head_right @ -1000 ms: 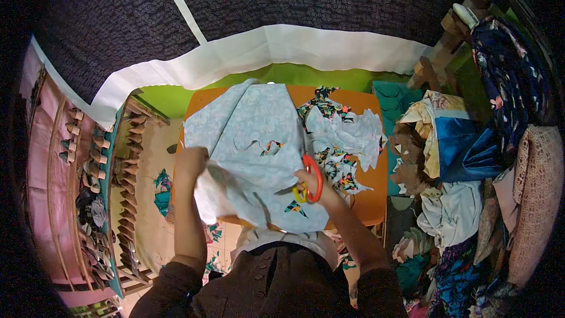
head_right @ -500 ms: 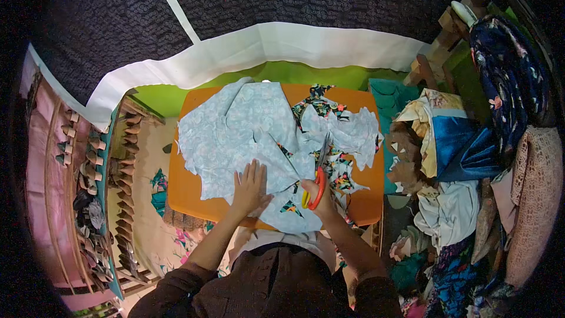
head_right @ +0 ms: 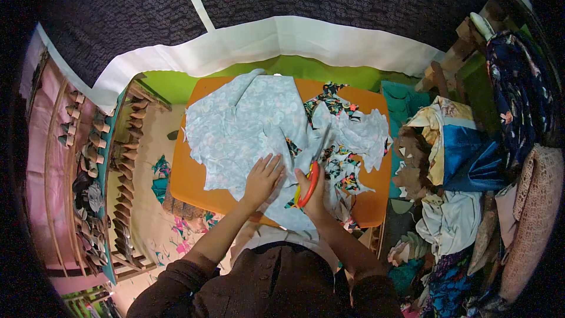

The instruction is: Using scissors to cut pieces of patterned fabric on a table.

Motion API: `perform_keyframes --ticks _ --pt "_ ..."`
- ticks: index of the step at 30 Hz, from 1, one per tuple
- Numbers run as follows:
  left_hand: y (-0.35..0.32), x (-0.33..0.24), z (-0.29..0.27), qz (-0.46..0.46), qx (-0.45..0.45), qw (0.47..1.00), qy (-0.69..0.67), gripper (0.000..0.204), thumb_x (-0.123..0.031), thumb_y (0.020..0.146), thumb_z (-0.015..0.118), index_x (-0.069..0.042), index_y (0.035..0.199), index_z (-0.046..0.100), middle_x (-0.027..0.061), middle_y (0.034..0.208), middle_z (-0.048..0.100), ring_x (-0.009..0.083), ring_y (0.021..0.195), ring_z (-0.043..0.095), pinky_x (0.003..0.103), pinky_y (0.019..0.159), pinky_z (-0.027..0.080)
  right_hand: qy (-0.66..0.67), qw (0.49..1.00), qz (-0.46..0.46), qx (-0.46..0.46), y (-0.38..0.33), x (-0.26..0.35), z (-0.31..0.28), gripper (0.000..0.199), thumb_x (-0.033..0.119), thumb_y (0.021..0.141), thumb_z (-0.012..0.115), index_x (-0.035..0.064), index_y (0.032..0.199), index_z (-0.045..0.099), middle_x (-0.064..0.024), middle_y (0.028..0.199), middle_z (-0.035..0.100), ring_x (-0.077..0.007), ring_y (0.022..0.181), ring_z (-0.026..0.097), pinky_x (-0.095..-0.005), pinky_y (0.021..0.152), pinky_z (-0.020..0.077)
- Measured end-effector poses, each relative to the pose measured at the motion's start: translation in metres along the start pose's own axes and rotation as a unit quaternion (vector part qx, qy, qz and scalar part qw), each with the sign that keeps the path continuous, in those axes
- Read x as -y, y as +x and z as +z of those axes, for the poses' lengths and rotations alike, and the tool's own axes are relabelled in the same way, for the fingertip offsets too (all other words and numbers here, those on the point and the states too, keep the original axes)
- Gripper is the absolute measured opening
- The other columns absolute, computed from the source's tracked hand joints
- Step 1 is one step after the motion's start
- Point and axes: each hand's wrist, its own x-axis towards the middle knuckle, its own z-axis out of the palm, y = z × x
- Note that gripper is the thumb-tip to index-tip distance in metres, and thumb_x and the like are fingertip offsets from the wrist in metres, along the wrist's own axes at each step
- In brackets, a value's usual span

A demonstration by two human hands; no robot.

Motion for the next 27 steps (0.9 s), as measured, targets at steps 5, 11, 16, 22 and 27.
perform_keyframes --ticks 5,11,16,22,27 --pt "-0.025 0.004 -0.005 -0.141 0.063 0.986 0.062 0.049 -0.029 0.079 0.053 -0.008 0.122 0.041 0.0137 0.131 0.033 0.0308 0.119 0.032 0.051 0.096 0.024 -0.128 0.987 -0.040 -0.087 0.029 -0.026 -0.023 0.053 0.016 0.071 0.068 -0.0055 0.111 0.041 -0.0125 0.100 0.049 -0.0217 0.092 0.046 -0.0298 0.082 0.0360" --pt "-0.042 0.025 -0.003 -0.134 0.108 0.982 0.073 0.042 -0.031 0.082 0.048 -0.018 0.122 0.044 0.0092 0.132 0.033 0.0289 0.120 0.032 0.052 0.096 0.024 -0.125 0.984 -0.046 -0.115 0.049 -0.024 -0.034 0.047 0.007 0.072 0.062 -0.0044 0.111 0.041 -0.0119 0.102 0.047 -0.0212 0.096 0.044 -0.0302 0.085 0.0341" --pt "-0.055 0.034 -0.014 -0.144 0.093 0.982 0.082 0.039 -0.033 0.083 0.045 -0.019 0.119 0.047 0.0088 0.132 0.033 0.0280 0.120 0.033 0.050 0.096 0.024 0.070 0.991 -0.079 -0.083 0.037 0.014 -0.022 0.043 -0.001 0.070 0.058 0.0003 0.110 0.043 -0.0070 0.102 0.044 -0.0164 0.093 0.042 -0.0270 0.082 0.0337" --pt "-0.071 0.044 -0.035 -0.132 0.086 0.982 0.101 0.037 -0.029 0.079 0.052 -0.019 0.115 0.051 0.0099 0.132 0.033 0.0285 0.119 0.033 0.049 0.096 0.025 0.000 0.997 -0.045 -0.058 0.004 -0.008 -0.054 0.045 -0.002 0.070 0.053 0.0024 0.113 0.040 -0.0082 0.103 0.044 -0.0149 0.085 0.046 -0.0254 0.072 0.0395" --pt "-0.077 0.042 -0.043 -0.121 0.123 0.980 0.098 0.037 -0.015 0.069 0.056 -0.016 0.107 0.057 0.0097 0.131 0.035 0.0283 0.119 0.034 0.049 0.098 0.023 -0.121 0.990 -0.007 -0.074 -0.013 -0.036 -0.082 0.042 -0.004 0.068 0.050 0.0023 0.109 0.041 -0.0111 0.098 0.047 -0.0174 0.083 0.050 -0.0280 0.072 0.0415"
